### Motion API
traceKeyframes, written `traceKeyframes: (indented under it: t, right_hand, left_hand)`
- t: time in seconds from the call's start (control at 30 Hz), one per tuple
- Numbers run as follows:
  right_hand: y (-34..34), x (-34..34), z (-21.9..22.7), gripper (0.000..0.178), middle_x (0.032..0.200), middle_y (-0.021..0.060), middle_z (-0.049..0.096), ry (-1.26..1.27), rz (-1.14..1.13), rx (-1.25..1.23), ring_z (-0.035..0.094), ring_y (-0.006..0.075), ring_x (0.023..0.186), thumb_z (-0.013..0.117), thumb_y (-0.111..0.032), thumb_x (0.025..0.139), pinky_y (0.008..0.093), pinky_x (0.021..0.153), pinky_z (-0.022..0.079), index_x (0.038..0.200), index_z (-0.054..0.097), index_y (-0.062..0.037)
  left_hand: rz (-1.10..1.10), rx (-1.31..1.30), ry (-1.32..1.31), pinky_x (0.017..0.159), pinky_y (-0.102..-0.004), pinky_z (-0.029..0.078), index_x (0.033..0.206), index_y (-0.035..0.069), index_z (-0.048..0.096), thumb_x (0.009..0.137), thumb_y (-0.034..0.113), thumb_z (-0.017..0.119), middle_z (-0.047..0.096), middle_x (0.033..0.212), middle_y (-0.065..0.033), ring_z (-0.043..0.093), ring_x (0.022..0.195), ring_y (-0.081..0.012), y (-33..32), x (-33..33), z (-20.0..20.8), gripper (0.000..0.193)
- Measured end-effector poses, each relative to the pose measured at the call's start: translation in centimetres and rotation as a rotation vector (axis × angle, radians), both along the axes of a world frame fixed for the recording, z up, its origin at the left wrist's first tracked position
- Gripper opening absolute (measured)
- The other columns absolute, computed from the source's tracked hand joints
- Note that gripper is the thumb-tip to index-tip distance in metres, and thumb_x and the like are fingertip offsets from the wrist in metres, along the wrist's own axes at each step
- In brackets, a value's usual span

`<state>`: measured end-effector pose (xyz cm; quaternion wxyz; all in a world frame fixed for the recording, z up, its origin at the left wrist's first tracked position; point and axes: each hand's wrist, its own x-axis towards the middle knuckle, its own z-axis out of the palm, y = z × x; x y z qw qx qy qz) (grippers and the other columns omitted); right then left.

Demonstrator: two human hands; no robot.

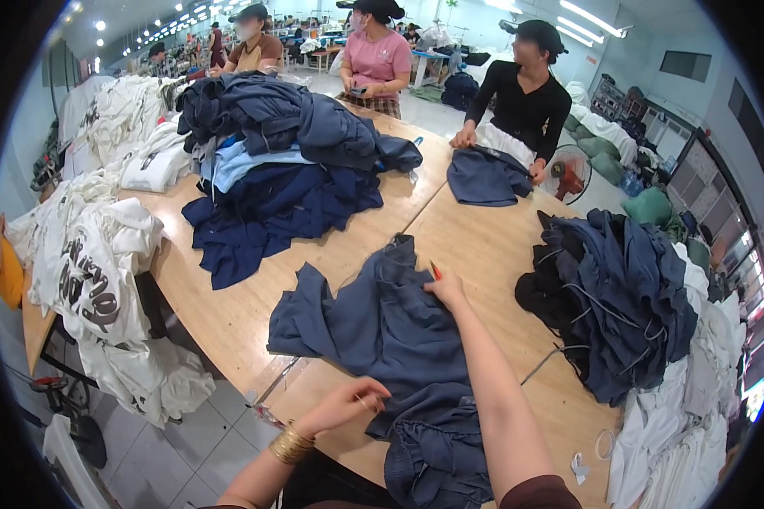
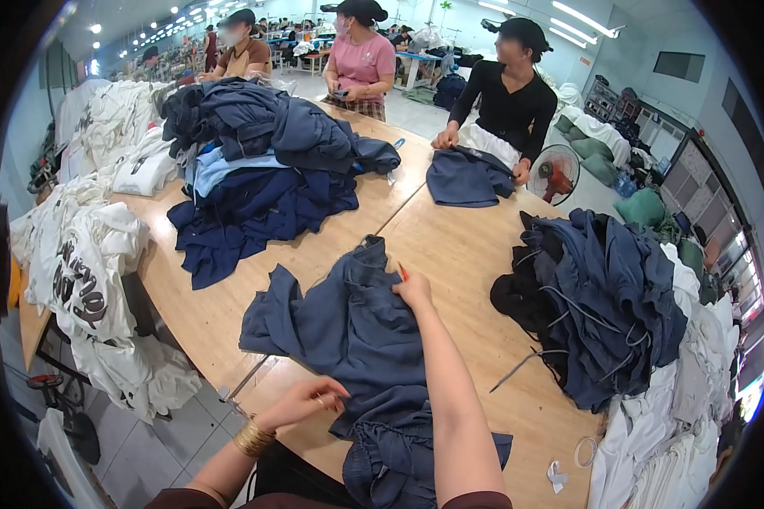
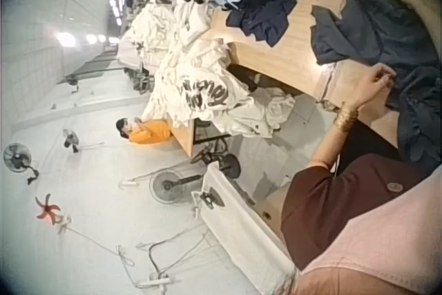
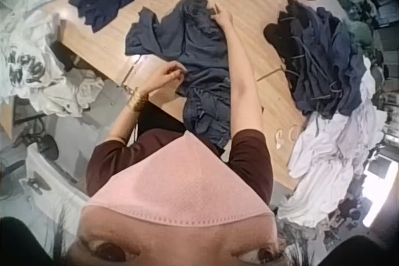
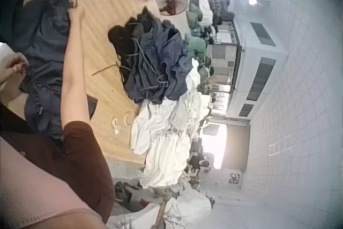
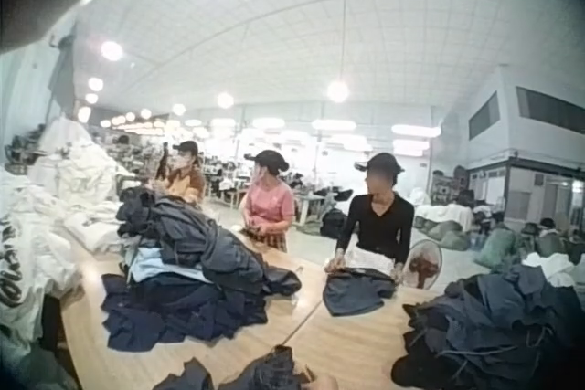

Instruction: Trimming loose threads from blue shorts and inspecting labels in a garment factory.

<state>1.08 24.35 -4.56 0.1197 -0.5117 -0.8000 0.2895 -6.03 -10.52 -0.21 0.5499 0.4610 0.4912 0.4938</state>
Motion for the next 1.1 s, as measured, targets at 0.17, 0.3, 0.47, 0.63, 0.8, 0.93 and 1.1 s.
traceKeyframes:
  t: [0.17,0.3,0.47,0.63,0.8,0.93,1.1]
  right_hand:
    - [-10.1,-5.1,13.9,0.028,0.089,0.0157,0.06,0.417,0.744,0.323,0.057,0.0337,0.086,0.068,-0.016,0.07,0.0374,0.074,0.046,0.095,0.058,-0.0057]
    - [-16.9,-2.7,24.3,0.025,0.085,0.009,0.054,0.516,1.088,0.285,0.055,0.0244,0.081,0.065,0.0,0.07,0.0302,0.07,0.044,0.093,0.057,-0.0031]
    - [-14.8,1.3,26.6,0.016,0.073,-0.0043,0.041,0.594,0.707,0.195,0.04,0.0038,0.065,0.065,0.0,0.071,0.0188,0.053,0.03,0.081,0.053,-0.0041]
    - [-16.5,3.0,25.4,0.018,0.07,-0.0034,0.049,0.5,0.667,-0.151,0.044,0.0052,0.065,0.066,0.001,0.071,0.0212,0.059,0.037,0.087,0.058,-0.0016]
    - [-16.7,3.6,25.0,0.02,0.068,0.0032,0.062,0.735,0.321,-0.081,0.044,0.0037,0.047,0.059,-0.006,0.081,0.0173,0.043,0.033,0.1,0.06,0.0006]
    - [-18.2,2.3,24.0,0.031,0.081,0.0045,0.066,0.719,0.251,-0.208,0.044,0.0015,0.05,0.057,-0.02,0.088,0.016,0.044,0.031,0.115,0.054,-0.0045]
    - [-19.8,-0.3,21.4,0.024,0.084,0.0013,0.057,0.689,0.362,-0.2,0.052,0.0077,0.072,0.068,-0.011,0.072,0.0228,0.063,0.042,0.091,0.057,-0.0012]
  left_hand:
    - [0.617,0.468,0.377,0.095,-0.0293,0.039,0.121,0.003,0.044,0.082,0.002,0.055,0.048,0.117,-0.0088,0.046,0.115,-0.0179,3.7,-7.7,2.6,0.041]
    - [0.515,0.654,0.86,0.107,-0.0402,0.021,0.123,0.005,0.046,0.076,0.012,0.065,0.045,0.129,-0.0135,0.041,0.122,-0.0265,6.7,-12.9,10.4,0.051]
    - [-0.097,0.443,0.302,0.103,-0.0296,0.027,0.12,0.006,0.047,0.078,0.013,0.068,0.048,0.122,-0.0075,0.042,0.117,-0.0133,9.0,-13.4,15.1,0.047]
    - [-0.265,0.67,0.61,0.099,-0.0276,0.032,0.129,0.005,0.038,0.071,0.009,0.071,0.044,0.127,-0.0113,0.042,0.115,-0.0173,10.6,-12.4,15.6,0.067]
    - [-0.254,0.336,0.194,0.067,-0.0214,0.045,0.1,-0.002,0.062,0.083,0.016,0.063,0.062,0.087,0.0028,0.054,0.074,-0.0051,9.7,-12.2,15.7,0.025]
    - [0.107,0.353,0.404,0.071,-0.0192,0.044,0.11,-0.003,0.059,0.088,0.013,0.057,0.061,0.087,0.0026,0.049,0.079,-0.0016,8.1,-11.5,16.7,0.027]
    - [0.096,0.385,0.636,0.06,-0.019,0.039,0.094,-0.002,0.062,0.086,0.019,0.059,0.054,0.074,0.0064,0.045,0.07,-0.0008,4.6,-11.1,21.2,0.023]
